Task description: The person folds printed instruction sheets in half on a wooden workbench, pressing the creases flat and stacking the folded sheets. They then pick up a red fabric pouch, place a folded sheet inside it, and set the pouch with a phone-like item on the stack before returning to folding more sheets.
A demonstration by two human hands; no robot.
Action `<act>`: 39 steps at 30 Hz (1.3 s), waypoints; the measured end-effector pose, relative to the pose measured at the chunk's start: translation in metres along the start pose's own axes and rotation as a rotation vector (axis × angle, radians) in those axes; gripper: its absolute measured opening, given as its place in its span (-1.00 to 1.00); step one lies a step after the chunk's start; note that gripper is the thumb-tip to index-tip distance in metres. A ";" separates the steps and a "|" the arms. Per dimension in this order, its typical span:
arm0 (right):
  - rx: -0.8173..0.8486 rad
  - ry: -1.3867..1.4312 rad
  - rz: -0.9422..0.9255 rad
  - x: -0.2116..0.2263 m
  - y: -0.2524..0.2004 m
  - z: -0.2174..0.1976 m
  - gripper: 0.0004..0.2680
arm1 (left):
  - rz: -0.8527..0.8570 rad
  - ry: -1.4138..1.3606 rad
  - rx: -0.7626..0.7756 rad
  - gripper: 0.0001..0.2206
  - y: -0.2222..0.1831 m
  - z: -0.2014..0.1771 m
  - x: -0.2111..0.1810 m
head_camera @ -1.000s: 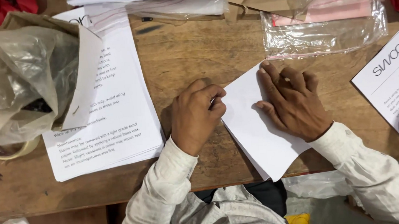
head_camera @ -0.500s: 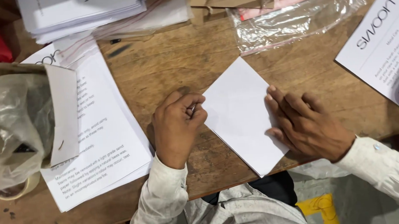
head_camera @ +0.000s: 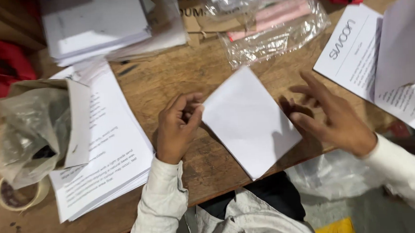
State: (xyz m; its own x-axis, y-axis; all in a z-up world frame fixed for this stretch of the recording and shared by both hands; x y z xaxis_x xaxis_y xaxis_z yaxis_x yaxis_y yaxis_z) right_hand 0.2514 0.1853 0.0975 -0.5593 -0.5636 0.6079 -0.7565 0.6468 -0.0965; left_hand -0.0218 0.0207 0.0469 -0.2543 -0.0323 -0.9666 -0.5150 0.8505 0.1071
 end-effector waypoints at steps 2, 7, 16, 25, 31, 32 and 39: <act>0.182 0.373 0.107 -0.006 0.030 0.022 -0.48 | 0.057 -0.036 0.015 -0.73 -0.001 0.001 -0.010; 0.350 0.929 0.249 -0.031 0.055 0.079 -0.76 | 0.351 0.309 -0.324 -0.72 -0.007 0.000 -0.012; -0.524 1.251 0.177 -0.041 0.005 0.090 -0.90 | 0.604 0.659 0.434 -0.44 -0.036 0.103 -0.020; -0.602 0.681 0.070 -0.041 -0.022 0.053 -0.78 | 0.409 0.670 0.283 -0.64 -0.021 0.084 -0.019; -0.341 -0.507 -0.453 0.026 -0.002 0.051 -0.58 | 0.353 0.572 0.230 -0.65 -0.021 0.076 -0.015; -0.381 -0.481 -0.439 0.026 -0.003 0.047 -0.58 | 0.346 0.548 0.227 -0.66 -0.021 0.076 -0.014; -0.330 0.414 -0.017 -0.019 -0.008 0.042 -0.62 | 0.345 0.503 0.217 -0.68 -0.021 0.077 -0.013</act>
State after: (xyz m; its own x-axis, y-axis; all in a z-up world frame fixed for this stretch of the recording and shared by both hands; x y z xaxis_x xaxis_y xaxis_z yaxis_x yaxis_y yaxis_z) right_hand 0.2538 0.1690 0.0535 -0.3171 -0.3687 0.8738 -0.5800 0.8043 0.1289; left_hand 0.0556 0.0436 0.0394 -0.7554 0.0648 -0.6520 -0.1711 0.9411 0.2918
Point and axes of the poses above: each hand's wrist, its own y-axis towards the middle knuckle, its own z-axis out of the palm, x = y × z, the point moved 6 cm from there along y, towards the middle knuckle, and after that the axes turned 2 degrees about -y, right-handed, at the moved point
